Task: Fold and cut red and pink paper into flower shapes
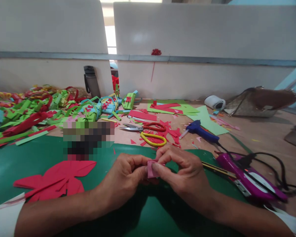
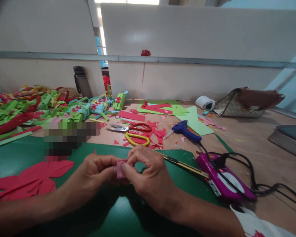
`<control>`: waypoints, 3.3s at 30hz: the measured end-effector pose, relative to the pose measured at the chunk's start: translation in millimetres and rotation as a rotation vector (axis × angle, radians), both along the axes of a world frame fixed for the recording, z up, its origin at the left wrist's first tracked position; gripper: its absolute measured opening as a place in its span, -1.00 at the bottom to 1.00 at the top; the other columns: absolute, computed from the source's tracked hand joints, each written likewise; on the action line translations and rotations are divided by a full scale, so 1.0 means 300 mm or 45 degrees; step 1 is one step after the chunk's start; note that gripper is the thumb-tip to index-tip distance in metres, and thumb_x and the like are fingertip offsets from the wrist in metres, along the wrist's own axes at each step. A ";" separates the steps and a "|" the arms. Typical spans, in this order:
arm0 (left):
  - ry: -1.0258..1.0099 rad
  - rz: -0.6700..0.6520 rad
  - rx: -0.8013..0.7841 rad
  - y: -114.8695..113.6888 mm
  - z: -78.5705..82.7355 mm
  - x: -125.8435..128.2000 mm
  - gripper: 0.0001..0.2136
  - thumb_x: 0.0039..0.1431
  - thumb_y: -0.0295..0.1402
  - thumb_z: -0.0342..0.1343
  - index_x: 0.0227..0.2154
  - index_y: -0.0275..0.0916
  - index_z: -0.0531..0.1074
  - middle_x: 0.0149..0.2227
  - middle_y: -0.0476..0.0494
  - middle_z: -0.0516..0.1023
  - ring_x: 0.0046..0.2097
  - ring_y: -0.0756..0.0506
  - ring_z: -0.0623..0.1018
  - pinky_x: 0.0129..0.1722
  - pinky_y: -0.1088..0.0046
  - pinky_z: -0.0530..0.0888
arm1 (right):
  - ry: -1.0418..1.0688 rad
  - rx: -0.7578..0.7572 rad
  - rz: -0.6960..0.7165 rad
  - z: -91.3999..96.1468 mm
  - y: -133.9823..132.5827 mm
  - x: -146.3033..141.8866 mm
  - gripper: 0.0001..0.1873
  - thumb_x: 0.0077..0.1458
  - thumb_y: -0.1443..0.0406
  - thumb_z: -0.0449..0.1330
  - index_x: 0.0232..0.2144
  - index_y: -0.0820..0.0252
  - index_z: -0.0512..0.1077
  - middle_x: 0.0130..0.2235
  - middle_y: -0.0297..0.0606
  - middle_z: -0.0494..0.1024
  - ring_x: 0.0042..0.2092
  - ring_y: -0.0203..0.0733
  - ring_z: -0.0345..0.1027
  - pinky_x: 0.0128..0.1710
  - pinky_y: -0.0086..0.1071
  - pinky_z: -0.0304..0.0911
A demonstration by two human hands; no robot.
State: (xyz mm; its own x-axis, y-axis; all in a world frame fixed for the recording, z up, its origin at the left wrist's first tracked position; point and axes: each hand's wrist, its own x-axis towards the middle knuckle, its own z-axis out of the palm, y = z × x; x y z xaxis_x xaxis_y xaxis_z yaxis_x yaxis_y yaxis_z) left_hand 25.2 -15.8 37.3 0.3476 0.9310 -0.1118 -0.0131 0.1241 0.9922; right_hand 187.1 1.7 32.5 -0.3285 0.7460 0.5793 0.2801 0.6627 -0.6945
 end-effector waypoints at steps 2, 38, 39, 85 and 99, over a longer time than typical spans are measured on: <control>0.034 -0.003 0.013 -0.001 -0.001 -0.002 -0.83 0.06 -0.33 0.14 -0.43 -0.31 0.58 -0.47 -0.12 0.57 -0.40 -0.05 0.50 -0.39 0.52 0.41 | -0.001 -0.007 -0.001 0.000 -0.001 -0.001 -0.77 -0.03 0.47 0.22 -0.64 0.20 0.34 -0.51 -0.37 0.42 -0.42 -0.30 0.33 -0.39 -0.42 0.24; 0.137 -0.044 0.021 -0.002 0.002 0.001 -0.80 0.10 -0.35 0.08 -0.39 -0.34 0.57 -0.45 -0.16 0.57 -0.39 -0.05 0.48 -0.36 0.51 0.39 | -0.116 -0.069 -0.009 -0.011 0.009 0.009 -0.77 0.00 0.45 0.16 -0.62 0.17 0.27 -0.51 -0.38 0.41 -0.44 -0.27 0.33 -0.40 -0.37 0.21; 0.150 -0.046 0.037 -0.002 0.002 0.001 -0.80 0.10 -0.35 0.08 -0.40 -0.34 0.57 -0.45 -0.16 0.57 -0.39 -0.05 0.47 -0.36 0.51 0.39 | -0.117 -0.070 -0.012 -0.011 0.009 0.009 -0.77 0.00 0.45 0.16 -0.62 0.17 0.27 -0.51 -0.38 0.41 -0.44 -0.27 0.33 -0.40 -0.38 0.22; 0.260 0.264 0.547 0.004 -0.043 -0.018 -0.94 0.01 -0.41 0.20 -0.47 -0.30 0.47 -0.45 -0.09 0.58 -0.39 -0.05 0.55 -0.36 0.49 0.47 | -0.110 0.073 -0.146 0.002 0.001 0.027 -0.86 0.09 0.35 0.22 -0.52 0.20 0.41 -0.53 -0.44 0.47 -0.49 -0.37 0.32 -0.44 -0.51 0.16; 0.182 0.211 0.981 0.036 -0.077 -0.021 -0.87 -0.02 -0.59 0.20 -0.42 -0.27 0.55 -0.35 -0.12 0.65 -0.32 -0.05 0.62 -0.28 0.54 0.51 | -0.121 0.237 -0.058 -0.016 0.005 0.027 -0.85 0.11 0.42 0.17 -0.51 0.27 0.41 -0.53 -0.33 0.45 -0.49 -0.34 0.32 -0.45 -0.49 0.18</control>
